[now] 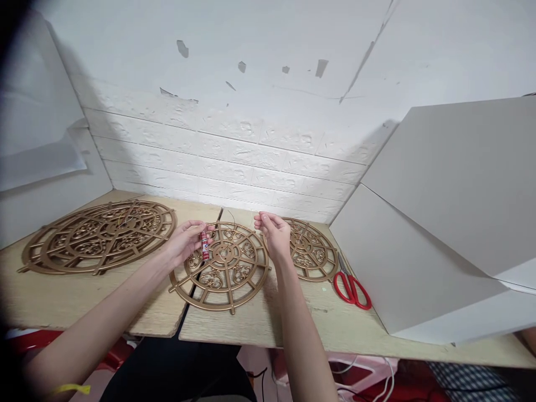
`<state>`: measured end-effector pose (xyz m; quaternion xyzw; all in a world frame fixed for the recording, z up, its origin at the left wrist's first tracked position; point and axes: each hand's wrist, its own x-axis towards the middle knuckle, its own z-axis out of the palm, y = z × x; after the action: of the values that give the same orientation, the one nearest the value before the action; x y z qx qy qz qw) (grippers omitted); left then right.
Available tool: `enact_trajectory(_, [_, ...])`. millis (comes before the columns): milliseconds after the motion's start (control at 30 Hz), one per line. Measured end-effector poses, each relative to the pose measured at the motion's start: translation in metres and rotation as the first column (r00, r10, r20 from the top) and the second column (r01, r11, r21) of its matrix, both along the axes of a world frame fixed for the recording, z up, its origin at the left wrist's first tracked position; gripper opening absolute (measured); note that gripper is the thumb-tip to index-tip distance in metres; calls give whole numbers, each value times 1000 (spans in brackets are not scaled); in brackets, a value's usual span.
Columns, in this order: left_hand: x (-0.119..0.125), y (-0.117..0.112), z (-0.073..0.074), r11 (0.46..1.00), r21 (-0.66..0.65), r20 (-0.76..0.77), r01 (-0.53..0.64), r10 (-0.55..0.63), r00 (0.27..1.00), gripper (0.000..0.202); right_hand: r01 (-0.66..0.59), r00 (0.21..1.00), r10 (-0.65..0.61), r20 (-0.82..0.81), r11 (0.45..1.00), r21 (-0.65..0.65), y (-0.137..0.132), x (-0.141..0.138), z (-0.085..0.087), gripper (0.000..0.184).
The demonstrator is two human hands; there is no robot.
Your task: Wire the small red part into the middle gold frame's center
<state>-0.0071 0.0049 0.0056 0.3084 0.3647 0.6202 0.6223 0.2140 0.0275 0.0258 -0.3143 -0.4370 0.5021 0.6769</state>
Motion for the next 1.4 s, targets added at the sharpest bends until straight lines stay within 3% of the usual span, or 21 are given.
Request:
enact_trajectory(233, [0, 1, 0, 1000, -17, -4, -2, 2, 1000, 14, -19, 1000, 20, 16, 1000, -19, 2, 2, -2, 28])
enact_trajectory(367, [0, 1, 1, 1000, -21, 1, 2, -2, 1000, 14, 6, 987, -9, 158, 1000, 19, 2, 0, -5, 27])
enact_trajectory(600, [0, -1, 4, 1000, -15, 2, 2, -2, 1000, 14, 28, 859, -84, 505, 993, 117, 1, -3, -15, 25])
enact_trajectory(967, [-2, 2, 1, 1000, -3, 19, -20, 20, 1000, 15, 96, 759, -205, 618, 974, 205, 5, 16, -11, 24])
enact_trajectory(1033, [-2, 2, 1, 1000, -7, 21, -21, 21, 1000, 15, 109, 708, -233, 667, 969, 223, 6, 23, -9, 24])
enact_trajectory(1233, [-2, 2, 2, 1000, -3, 40, -22, 23, 999, 14, 163, 451, -356, 818, 934, 317, 8, 42, -10, 24])
enact_trajectory(1400, [-2, 2, 2, 1000, -2, 37, -21, 21, 999, 15, 156, 374, -362, 854, 932, 327, 13, 51, -17, 23])
